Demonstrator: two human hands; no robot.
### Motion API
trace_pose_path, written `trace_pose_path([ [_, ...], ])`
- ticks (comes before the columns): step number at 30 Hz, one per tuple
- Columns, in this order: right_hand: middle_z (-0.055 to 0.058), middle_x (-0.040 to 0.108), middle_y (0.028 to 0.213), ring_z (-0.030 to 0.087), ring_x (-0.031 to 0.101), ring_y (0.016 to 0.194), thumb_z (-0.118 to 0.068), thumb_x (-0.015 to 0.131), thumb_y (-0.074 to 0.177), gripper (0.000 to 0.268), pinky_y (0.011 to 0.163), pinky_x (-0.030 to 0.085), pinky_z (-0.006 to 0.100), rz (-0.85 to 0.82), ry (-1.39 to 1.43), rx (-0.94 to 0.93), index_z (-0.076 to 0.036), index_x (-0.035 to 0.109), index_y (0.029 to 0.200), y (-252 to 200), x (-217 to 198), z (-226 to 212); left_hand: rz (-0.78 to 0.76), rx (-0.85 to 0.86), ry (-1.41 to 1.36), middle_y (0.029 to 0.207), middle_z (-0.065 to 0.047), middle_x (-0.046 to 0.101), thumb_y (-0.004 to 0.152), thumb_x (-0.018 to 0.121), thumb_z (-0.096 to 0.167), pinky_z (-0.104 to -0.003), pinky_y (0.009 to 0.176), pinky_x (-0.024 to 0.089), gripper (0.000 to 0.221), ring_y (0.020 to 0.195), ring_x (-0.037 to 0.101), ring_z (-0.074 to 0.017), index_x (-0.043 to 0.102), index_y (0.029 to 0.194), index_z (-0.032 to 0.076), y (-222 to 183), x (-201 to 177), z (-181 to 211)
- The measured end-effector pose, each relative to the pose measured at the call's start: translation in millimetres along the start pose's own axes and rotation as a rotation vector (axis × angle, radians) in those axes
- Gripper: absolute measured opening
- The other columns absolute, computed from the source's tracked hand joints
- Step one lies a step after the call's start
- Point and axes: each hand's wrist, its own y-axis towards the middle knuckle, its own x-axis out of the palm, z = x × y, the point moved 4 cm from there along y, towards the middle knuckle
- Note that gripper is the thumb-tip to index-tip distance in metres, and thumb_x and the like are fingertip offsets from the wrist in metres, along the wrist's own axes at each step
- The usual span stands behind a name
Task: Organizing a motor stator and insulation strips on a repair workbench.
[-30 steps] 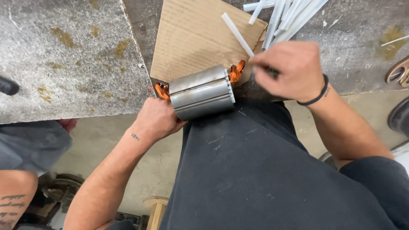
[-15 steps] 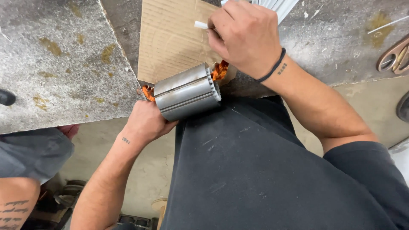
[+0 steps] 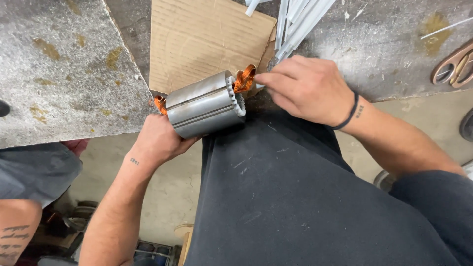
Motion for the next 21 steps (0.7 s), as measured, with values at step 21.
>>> trace_pose_path([
  [21,-0.001,0.065,0.084,0.016,0.064,0.071,-0.026,0.060,0.109,0.022,0.059,0.050,0.026,0.113,-0.026,-0.008,-0.016,0.070,0.092,19.0,21.8,-16.3,-0.089,-0.036,0.074,0.046,-0.010,0.053,0.073,0.075,0.055,-0.050,0.053,0.054,0.050,0.049,0.064,-0.0389,0.051,0.056,0.014,-2.2,8.8,-1.8],
])
